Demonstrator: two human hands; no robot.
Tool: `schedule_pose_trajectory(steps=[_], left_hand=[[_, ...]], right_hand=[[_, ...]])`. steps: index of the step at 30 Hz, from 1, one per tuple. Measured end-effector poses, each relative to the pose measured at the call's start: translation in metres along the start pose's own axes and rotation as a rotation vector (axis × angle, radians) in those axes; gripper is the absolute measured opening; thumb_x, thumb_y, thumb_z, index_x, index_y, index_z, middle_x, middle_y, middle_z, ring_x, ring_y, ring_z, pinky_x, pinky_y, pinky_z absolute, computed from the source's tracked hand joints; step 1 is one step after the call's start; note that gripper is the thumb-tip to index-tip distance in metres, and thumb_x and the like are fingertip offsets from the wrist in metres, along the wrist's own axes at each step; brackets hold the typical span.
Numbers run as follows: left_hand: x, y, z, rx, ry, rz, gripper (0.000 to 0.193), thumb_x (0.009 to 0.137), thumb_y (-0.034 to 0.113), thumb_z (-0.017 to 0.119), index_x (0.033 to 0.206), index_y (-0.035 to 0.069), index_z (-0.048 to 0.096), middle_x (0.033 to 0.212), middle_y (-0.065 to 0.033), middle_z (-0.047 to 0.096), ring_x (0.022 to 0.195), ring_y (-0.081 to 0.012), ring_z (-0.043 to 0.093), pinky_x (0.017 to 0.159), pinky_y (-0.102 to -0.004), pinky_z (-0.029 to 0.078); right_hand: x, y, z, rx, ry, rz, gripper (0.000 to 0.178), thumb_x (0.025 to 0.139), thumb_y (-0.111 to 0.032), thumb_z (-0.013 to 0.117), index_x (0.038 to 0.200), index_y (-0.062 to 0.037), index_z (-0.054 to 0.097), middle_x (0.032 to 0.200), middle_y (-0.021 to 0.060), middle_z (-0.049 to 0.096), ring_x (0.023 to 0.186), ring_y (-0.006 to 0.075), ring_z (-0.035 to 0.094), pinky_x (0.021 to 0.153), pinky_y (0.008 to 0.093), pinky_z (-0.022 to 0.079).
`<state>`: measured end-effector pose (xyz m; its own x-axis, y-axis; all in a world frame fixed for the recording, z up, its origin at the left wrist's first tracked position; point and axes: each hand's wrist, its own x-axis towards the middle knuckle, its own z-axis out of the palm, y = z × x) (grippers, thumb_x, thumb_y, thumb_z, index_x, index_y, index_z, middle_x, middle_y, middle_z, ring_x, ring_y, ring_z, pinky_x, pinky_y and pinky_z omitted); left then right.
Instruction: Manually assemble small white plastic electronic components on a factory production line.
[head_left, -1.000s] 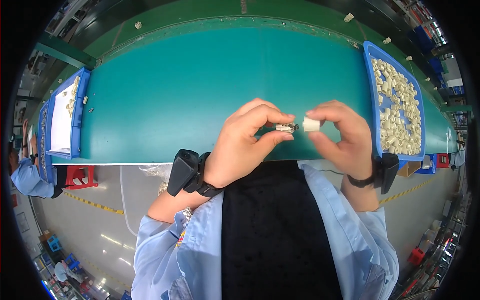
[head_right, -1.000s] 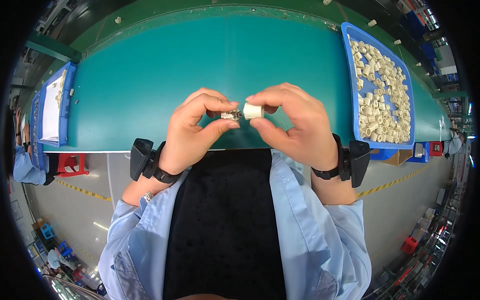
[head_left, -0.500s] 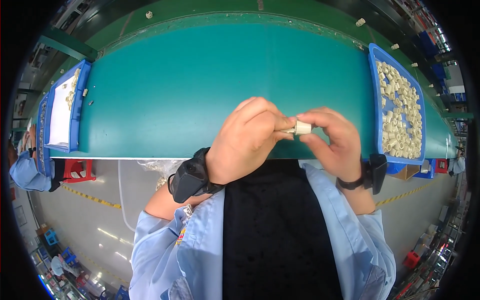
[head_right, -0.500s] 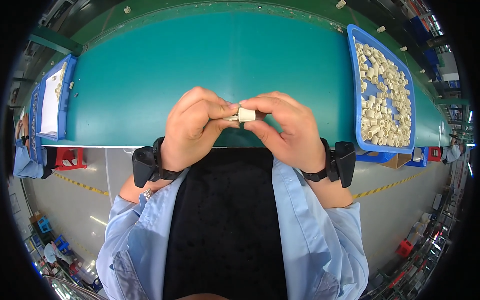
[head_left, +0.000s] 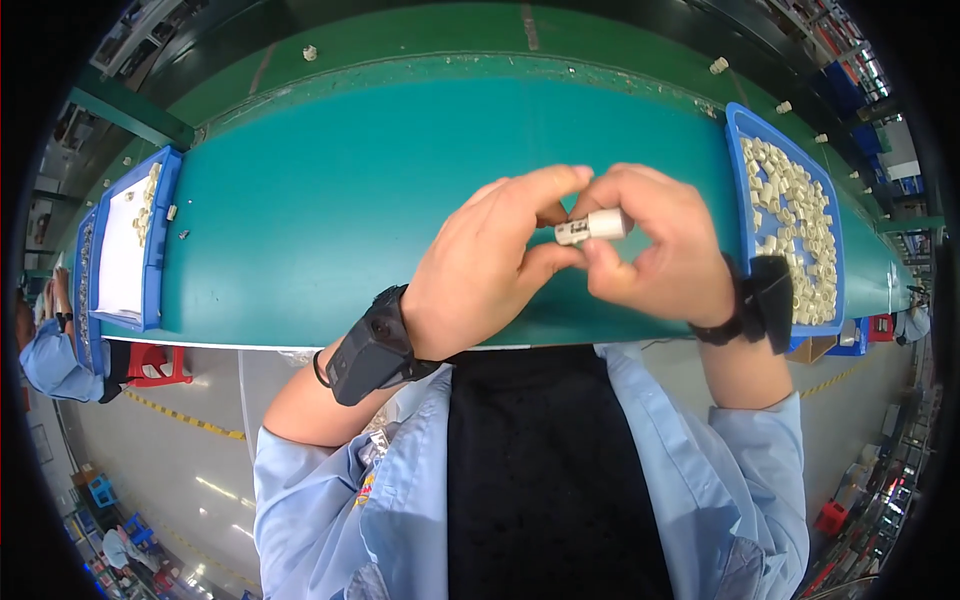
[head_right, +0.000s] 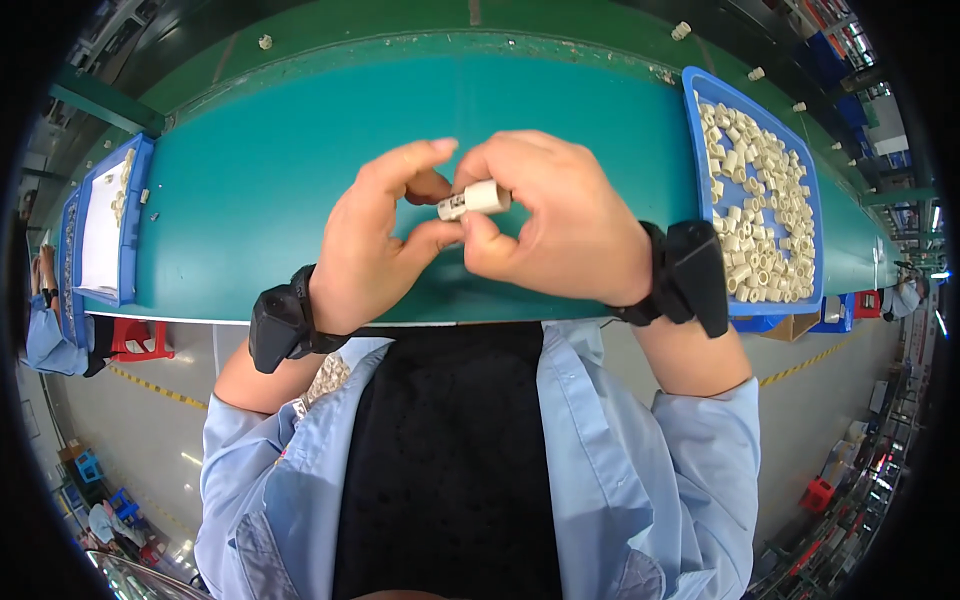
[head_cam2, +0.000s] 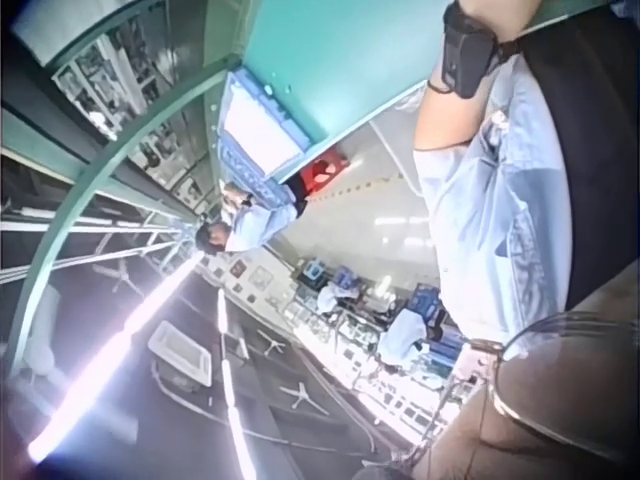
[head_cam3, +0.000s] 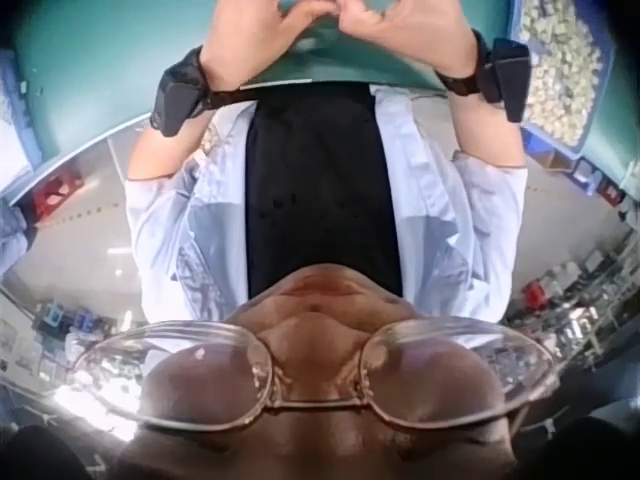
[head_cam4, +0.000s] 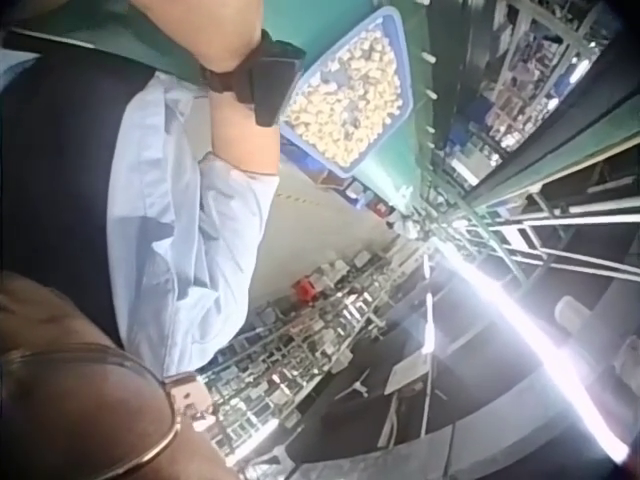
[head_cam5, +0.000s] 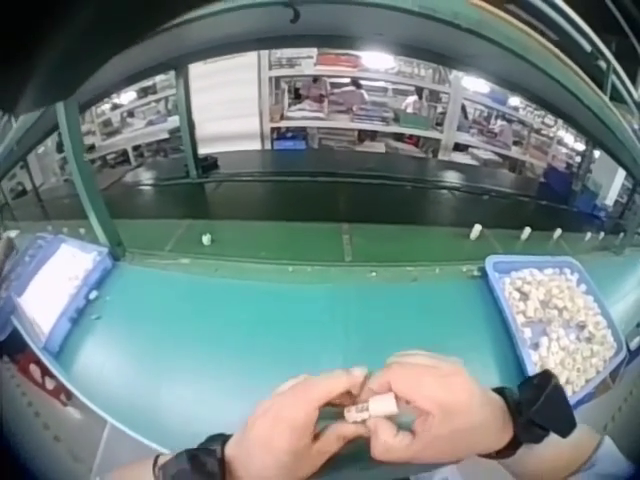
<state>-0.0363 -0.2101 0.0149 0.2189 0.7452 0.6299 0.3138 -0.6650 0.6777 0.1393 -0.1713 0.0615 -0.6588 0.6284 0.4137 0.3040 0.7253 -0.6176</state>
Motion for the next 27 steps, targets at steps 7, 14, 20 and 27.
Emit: schedule_pose_trajectory(steps=[7,14,20,27], left_hand=[[0.032,-0.034,-0.041,0.200,0.080,-0.174,0.053,0.070,0.011,0.071,0.117,0.003,0.047,0.098,-0.0137,0.057,0.088,-0.0285,0.055,0.076,-0.0349,0.047],[0.051,-0.170,-0.107,0.489,0.165,-0.492,0.047,0.074,0.022,0.070,0.113,0.003,0.051,0.104,-0.0176,0.055,0.094,-0.0304,0.054,0.081,-0.0360,0.045],[0.072,-0.245,-0.161,0.957,0.391,-0.638,0.048,0.074,0.031,0.070,0.113,0.007,0.055,0.109,-0.0165,0.056,0.100,-0.0316,0.054,0.084,-0.0388,0.044],[0.078,-0.267,-0.172,1.006,0.166,-0.516,0.035,0.075,0.037,0.066,0.097,0.010,0.063,0.090,-0.0115,0.063,0.090,-0.0279,0.059,0.078,-0.0369,0.046]], right_hand=[[0.091,0.066,-0.048,-0.090,0.083,0.154,0.017,0.069,-0.012,0.058,0.083,-0.0015,0.058,0.069,0.0027,0.054,0.062,0.0074,0.049,0.056,0.0231,0.040],[0.164,0.248,-0.107,-0.690,0.075,0.300,0.026,0.068,-0.024,0.060,0.077,0.0001,0.058,0.065,0.0132,0.058,0.061,0.0216,0.056,0.060,0.0334,0.045],[0.157,0.303,-0.099,-0.953,-0.118,0.640,0.027,0.066,-0.026,0.061,0.075,-0.0002,0.062,0.071,0.0190,0.061,0.069,0.0307,0.061,0.067,0.0374,0.047],[0.149,0.280,-0.113,-0.858,-0.311,0.705,0.043,0.074,-0.039,0.061,0.097,-0.0023,0.064,0.091,0.0195,0.064,0.084,0.0307,0.061,0.078,0.0384,0.047]])
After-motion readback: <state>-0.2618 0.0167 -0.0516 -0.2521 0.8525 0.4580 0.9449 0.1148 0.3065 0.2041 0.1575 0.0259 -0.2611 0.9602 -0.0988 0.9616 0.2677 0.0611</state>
